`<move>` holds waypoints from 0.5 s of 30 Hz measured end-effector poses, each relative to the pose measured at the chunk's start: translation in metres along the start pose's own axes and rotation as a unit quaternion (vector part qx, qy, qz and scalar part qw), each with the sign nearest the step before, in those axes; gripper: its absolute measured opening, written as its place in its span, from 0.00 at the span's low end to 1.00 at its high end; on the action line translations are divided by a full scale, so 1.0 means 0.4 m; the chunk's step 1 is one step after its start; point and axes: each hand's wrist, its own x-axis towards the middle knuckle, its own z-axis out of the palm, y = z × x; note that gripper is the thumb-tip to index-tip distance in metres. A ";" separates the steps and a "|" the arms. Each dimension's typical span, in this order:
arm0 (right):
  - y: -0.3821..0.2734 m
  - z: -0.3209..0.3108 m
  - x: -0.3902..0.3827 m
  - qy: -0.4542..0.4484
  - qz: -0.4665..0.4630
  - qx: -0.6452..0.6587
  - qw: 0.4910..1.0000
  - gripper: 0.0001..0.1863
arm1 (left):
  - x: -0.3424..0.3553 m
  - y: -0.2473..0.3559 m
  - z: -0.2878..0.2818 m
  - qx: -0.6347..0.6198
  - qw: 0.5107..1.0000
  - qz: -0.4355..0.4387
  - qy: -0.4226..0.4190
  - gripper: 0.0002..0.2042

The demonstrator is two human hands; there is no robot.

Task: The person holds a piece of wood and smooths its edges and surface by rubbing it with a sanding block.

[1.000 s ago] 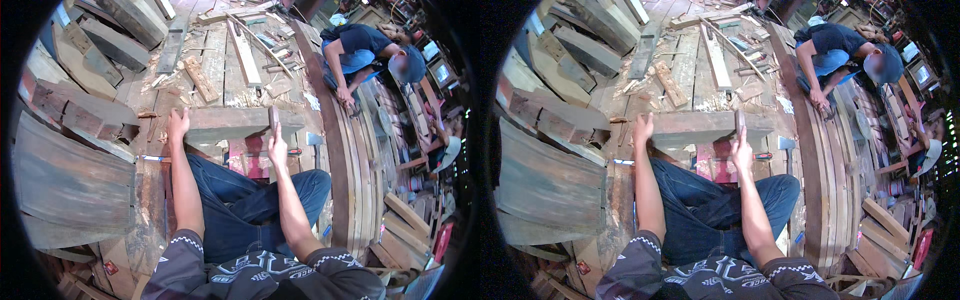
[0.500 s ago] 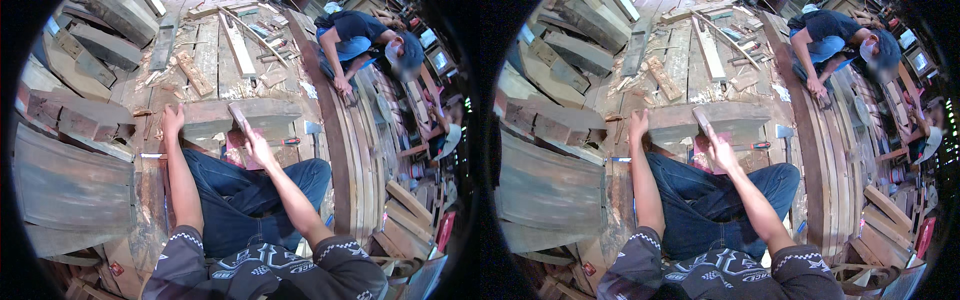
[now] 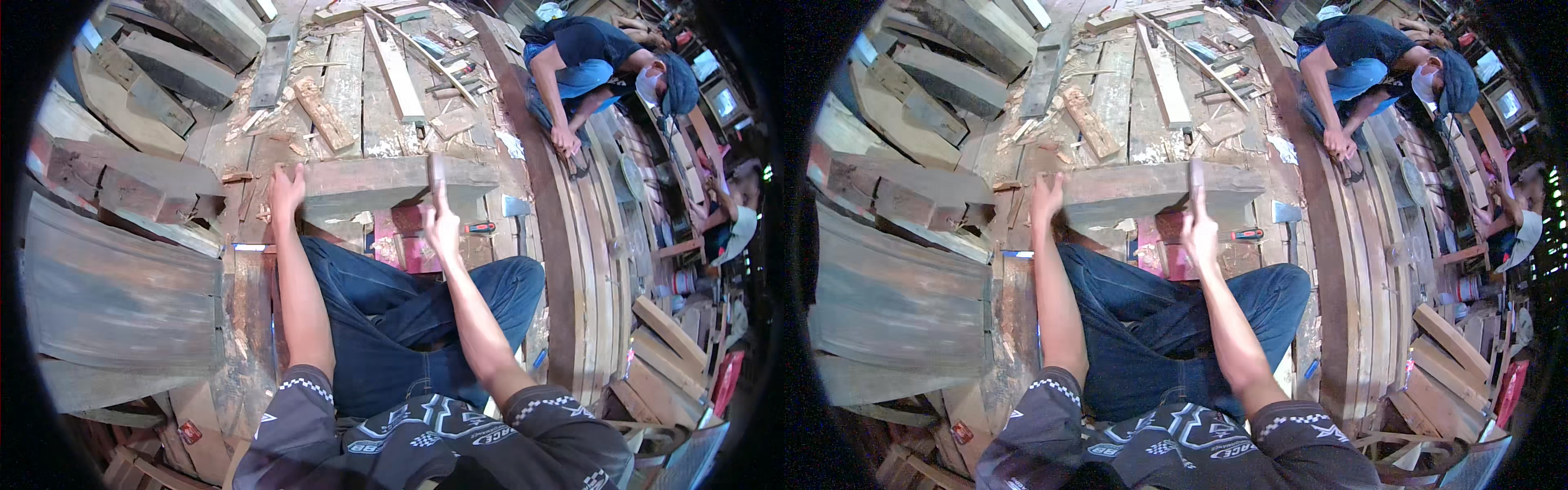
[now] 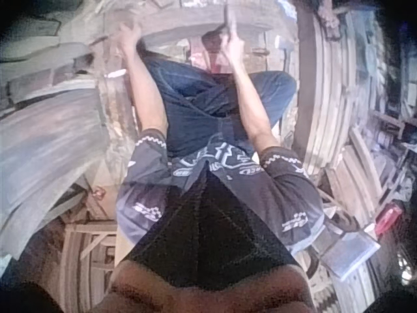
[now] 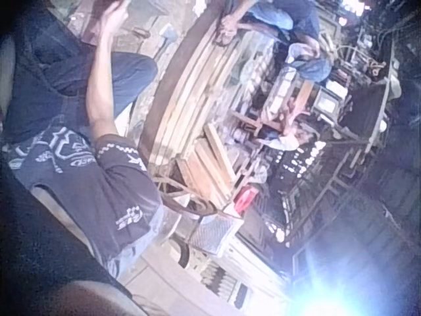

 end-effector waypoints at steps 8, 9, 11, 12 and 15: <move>0.020 -0.052 -0.007 -0.016 0.058 -0.015 0.998 0.33 | 0.009 -0.001 -0.007 -0.003 1.000 0.009 -0.020 0.40; 0.019 -0.034 -0.010 0.014 0.045 -0.036 0.998 0.33 | 0.010 0.004 -0.005 -0.004 1.000 0.012 -0.022 0.40; 0.026 -0.021 -0.051 -0.047 -0.123 -0.019 0.991 0.33 | 0.006 0.013 0.000 0.006 1.000 -0.009 -0.025 0.40; 0.025 -0.015 -0.068 -0.123 -0.161 0.031 0.979 0.33 | 0.011 -0.003 -0.001 0.005 1.000 -0.011 -0.022 0.40; 0.062 -0.057 -0.019 -0.102 -0.124 0.028 0.987 0.36 | 0.014 -0.018 -0.019 0.008 0.999 -0.017 -0.038 0.40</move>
